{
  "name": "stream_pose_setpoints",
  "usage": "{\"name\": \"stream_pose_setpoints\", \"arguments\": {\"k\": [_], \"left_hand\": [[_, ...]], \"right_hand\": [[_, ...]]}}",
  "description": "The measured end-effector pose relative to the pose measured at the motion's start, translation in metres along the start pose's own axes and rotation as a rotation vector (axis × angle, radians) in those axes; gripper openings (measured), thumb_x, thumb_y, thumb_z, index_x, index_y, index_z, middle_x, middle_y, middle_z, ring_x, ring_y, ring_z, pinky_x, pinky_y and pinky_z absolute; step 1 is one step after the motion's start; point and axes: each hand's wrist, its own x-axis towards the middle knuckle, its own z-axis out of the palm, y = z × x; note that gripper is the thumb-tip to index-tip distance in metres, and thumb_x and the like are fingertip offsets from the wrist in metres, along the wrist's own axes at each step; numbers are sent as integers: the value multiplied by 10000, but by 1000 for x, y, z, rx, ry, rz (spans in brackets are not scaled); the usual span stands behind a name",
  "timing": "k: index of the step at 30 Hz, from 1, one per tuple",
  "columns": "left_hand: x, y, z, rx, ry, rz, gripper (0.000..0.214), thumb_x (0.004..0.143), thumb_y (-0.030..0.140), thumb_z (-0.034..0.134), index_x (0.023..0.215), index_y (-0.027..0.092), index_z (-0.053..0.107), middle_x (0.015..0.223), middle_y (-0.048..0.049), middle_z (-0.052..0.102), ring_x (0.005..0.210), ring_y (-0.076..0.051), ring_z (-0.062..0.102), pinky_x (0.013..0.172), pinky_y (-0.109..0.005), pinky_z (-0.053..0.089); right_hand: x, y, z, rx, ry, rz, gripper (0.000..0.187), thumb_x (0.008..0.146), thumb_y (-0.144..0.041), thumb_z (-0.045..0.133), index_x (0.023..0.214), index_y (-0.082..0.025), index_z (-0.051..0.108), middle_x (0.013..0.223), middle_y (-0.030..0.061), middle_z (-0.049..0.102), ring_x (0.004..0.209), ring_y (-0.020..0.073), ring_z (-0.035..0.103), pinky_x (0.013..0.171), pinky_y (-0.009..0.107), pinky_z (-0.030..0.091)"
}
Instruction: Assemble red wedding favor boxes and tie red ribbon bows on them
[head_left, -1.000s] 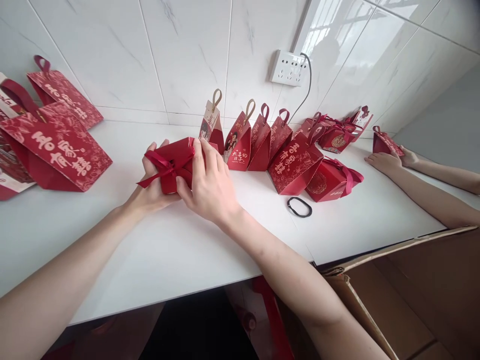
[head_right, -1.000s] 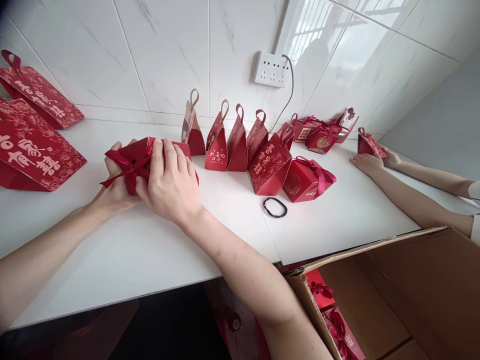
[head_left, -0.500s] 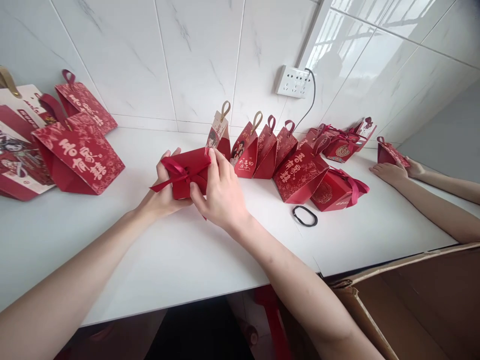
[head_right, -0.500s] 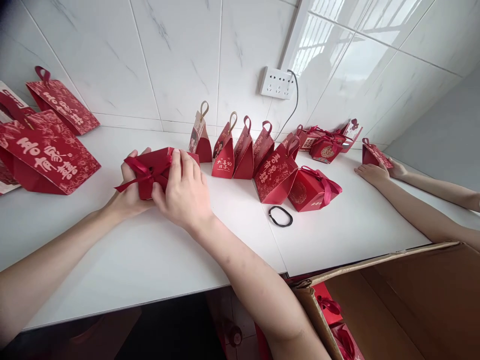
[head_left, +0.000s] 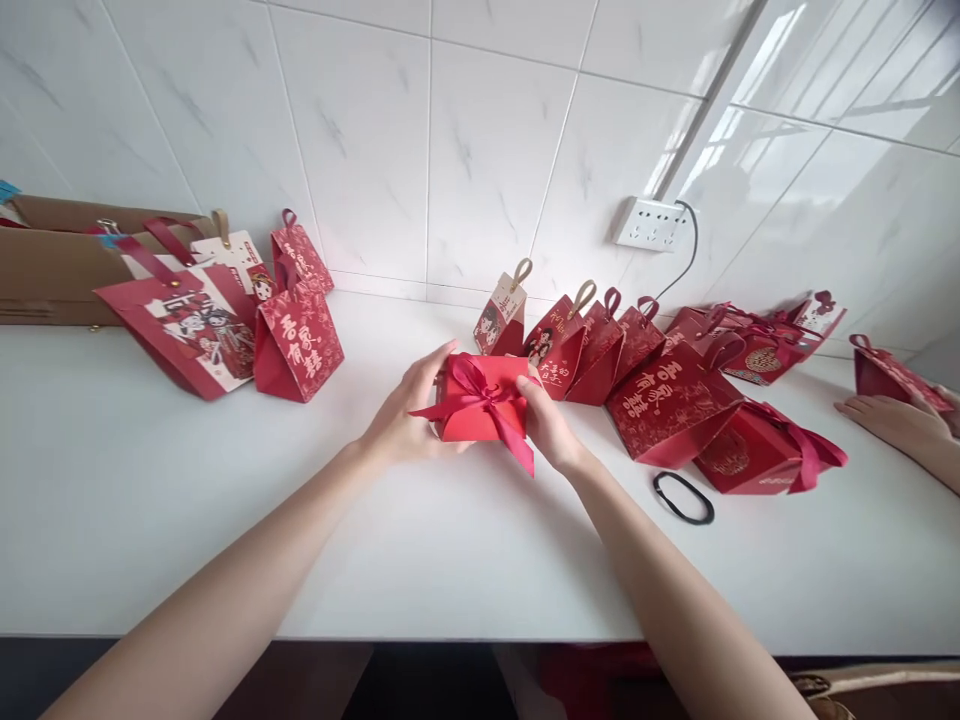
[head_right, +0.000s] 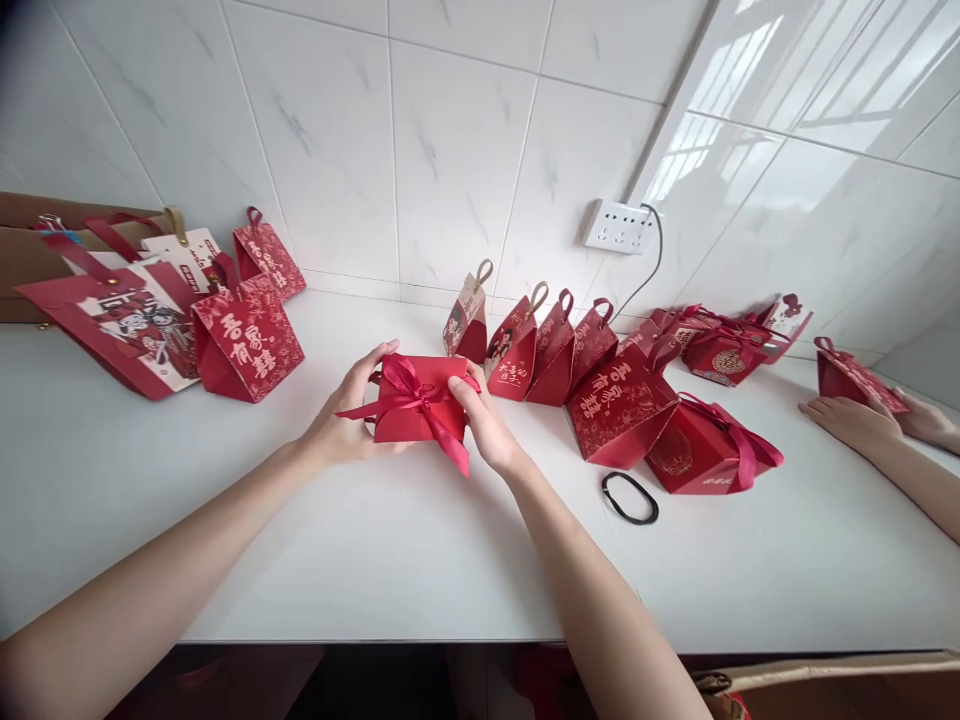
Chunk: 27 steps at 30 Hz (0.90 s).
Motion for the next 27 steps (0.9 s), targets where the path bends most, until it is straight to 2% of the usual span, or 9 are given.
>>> {"name": "stream_pose_setpoints", "arguments": {"k": [3,8,12,14,16,19,23,25,27], "left_hand": [[1,3,-1,-137,-57,-84,1032,663,351,720,1456,300,61,1431,-124,389,1307,-313,417,1016,-469,466],[0,-1,0,-306,-195,-153,1034,701,347,675,1477,240,0,1496,-132,300,1388,-298,286,1094,-454,365],[1,-4,-2,-349,-94,-209,817,755,559,556,1432,208,259,1491,-129,305,1363,-317,321,1075,-453,369],[4,1,-4,-286,22,-282,659,770,584,508,1296,194,434,1376,-138,431,1230,-298,471,939,-410,469],[7,9,-6,-209,99,-416,441,792,544,490,1055,194,540,1133,-101,565,958,-226,589,759,-334,500],[10,19,-6,-169,55,-568,284,833,469,460,726,206,469,749,0,549,665,-139,516,642,-266,437],[11,22,-3,-231,-15,-593,306,855,434,440,657,206,390,620,40,435,598,-116,436,596,-241,379],[11,22,-3,-281,-33,-612,302,857,435,443,666,206,394,609,47,422,578,-110,425,576,-235,364],[11,22,-4,-318,-41,-620,293,856,427,444,670,205,400,603,50,417,566,-106,416,563,-232,352]], "right_hand": [[-2,-4,-2,179,-62,93,466,883,-535,376,1259,-260,386,1237,69,554,1052,217,581,829,371,514],[-2,-15,-4,149,30,188,487,799,-437,528,1225,-235,407,1108,62,608,966,211,596,834,380,500],[0,-17,-4,106,164,225,485,768,-406,551,1198,-212,437,1066,62,632,955,216,610,835,375,508],[1,-16,-3,103,189,257,489,774,-419,553,1204,-219,434,1058,61,638,948,218,620,820,374,521],[2,-15,-3,116,173,291,489,787,-446,552,1209,-233,425,1085,63,632,965,225,624,822,389,529],[2,-11,-3,141,104,332,510,806,-490,551,1224,-248,388,1169,81,597,1050,231,602,885,418,513],[1,-11,-5,48,198,297,591,755,-581,592,1152,-237,322,1290,134,497,1150,230,547,916,405,491],[0,-15,-6,-78,220,236,549,723,-596,618,1034,-231,351,1228,127,533,1142,241,543,899,401,489],[-2,-19,-6,-263,162,147,454,717,-573,630,912,-229,406,1083,93,589,1044,249,575,850,404,492]]}}
